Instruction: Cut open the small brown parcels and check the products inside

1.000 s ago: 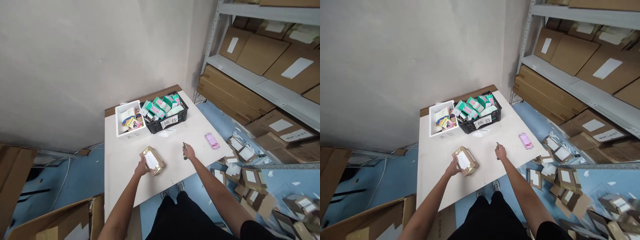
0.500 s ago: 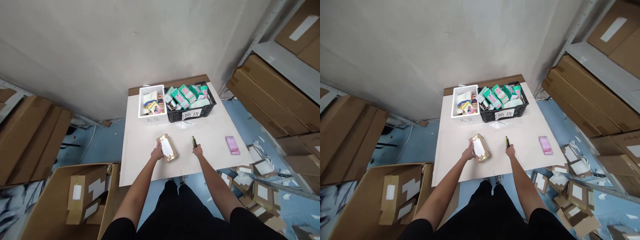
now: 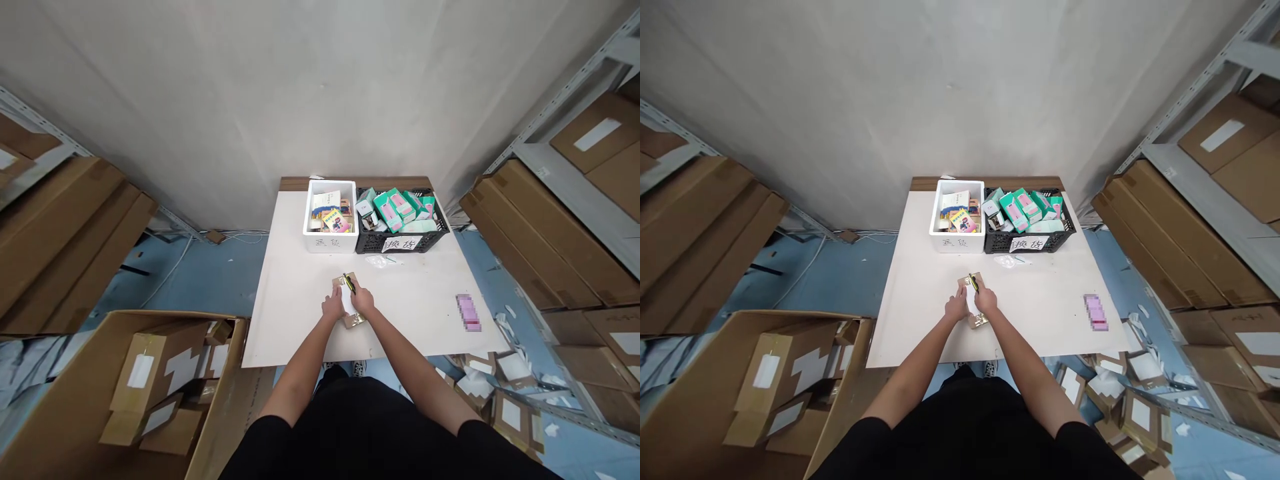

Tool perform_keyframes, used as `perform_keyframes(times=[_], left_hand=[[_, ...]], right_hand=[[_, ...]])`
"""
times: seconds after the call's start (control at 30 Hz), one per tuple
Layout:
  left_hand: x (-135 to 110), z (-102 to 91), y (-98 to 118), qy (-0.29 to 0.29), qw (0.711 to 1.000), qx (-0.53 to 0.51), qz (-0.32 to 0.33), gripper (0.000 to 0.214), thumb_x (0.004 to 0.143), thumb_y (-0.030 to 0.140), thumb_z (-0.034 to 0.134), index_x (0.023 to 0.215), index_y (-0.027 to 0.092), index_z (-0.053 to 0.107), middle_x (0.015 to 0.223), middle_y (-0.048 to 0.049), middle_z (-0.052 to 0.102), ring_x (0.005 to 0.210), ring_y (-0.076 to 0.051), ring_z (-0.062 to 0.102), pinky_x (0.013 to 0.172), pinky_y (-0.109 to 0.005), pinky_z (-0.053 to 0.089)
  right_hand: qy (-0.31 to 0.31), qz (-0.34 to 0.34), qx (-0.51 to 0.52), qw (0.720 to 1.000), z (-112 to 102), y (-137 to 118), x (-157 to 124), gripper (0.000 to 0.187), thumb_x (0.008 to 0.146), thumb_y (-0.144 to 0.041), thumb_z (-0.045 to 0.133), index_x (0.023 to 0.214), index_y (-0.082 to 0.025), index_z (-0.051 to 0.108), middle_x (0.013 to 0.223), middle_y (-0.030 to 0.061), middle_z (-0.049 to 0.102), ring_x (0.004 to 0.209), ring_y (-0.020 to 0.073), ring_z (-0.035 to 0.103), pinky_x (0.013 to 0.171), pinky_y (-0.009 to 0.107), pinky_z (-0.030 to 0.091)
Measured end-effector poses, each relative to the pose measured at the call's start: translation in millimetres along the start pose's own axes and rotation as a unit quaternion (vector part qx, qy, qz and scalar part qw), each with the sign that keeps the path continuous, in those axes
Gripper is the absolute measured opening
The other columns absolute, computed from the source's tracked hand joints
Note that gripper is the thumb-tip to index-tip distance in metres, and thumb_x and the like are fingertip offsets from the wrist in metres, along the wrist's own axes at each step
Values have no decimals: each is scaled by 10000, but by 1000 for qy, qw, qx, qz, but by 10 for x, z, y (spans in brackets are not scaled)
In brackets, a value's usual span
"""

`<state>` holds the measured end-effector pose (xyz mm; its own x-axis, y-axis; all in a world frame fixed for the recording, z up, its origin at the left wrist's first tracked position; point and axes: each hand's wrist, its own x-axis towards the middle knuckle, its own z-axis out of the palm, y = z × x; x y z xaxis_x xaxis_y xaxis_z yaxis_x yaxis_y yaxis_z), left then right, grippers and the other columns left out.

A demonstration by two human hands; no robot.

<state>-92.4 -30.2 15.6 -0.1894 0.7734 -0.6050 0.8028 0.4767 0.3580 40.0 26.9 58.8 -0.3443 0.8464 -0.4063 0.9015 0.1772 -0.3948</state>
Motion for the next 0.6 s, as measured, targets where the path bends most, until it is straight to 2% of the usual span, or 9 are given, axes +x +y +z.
perform_keyframes(times=[0.13, 0.3, 0.5, 0.6], left_hand=[[12, 12, -17, 4, 1000, -15, 16, 1341, 577, 493, 913, 1681, 345, 166, 1789, -64, -1, 1416, -478, 407, 1091, -570, 449], [21, 21, -66, 6, 999, -16, 35, 1320, 580, 563, 905, 1673, 351, 196, 1788, -70, 30, 1422, -484, 389, 1097, -570, 441], [-15, 6, -143, 16, 998, -9, 54, 1317, 604, 500, 900, 1685, 362, 161, 1789, -34, 46, 1400, -474, 402, 1079, -559, 441], [-37, -5, -185, 18, 998, -8, 59, 1303, 623, 530, 892, 1683, 390, 146, 1790, -14, 43, 1391, -472, 411, 1072, -555, 441]], right_hand=[[1, -15, -43, 999, -6, -59, 16, 584, 1021, -265, 497, 1597, -293, 407, 1167, 104, 765, 1039, 259, 722, 839, 298, 481], [-13, 19, -67, 997, -12, -179, -35, 616, 1012, -261, 499, 1616, -283, 380, 1151, 118, 768, 1047, 280, 726, 857, 328, 490], [-37, 49, -100, 993, -25, -255, -147, 702, 953, -208, 584, 1620, -279, 378, 1162, 154, 755, 1072, 320, 726, 855, 362, 500], [-53, 54, -115, 990, -38, -290, -183, 797, 886, -190, 661, 1620, -283, 364, 1178, 147, 749, 1091, 315, 720, 847, 352, 504]])
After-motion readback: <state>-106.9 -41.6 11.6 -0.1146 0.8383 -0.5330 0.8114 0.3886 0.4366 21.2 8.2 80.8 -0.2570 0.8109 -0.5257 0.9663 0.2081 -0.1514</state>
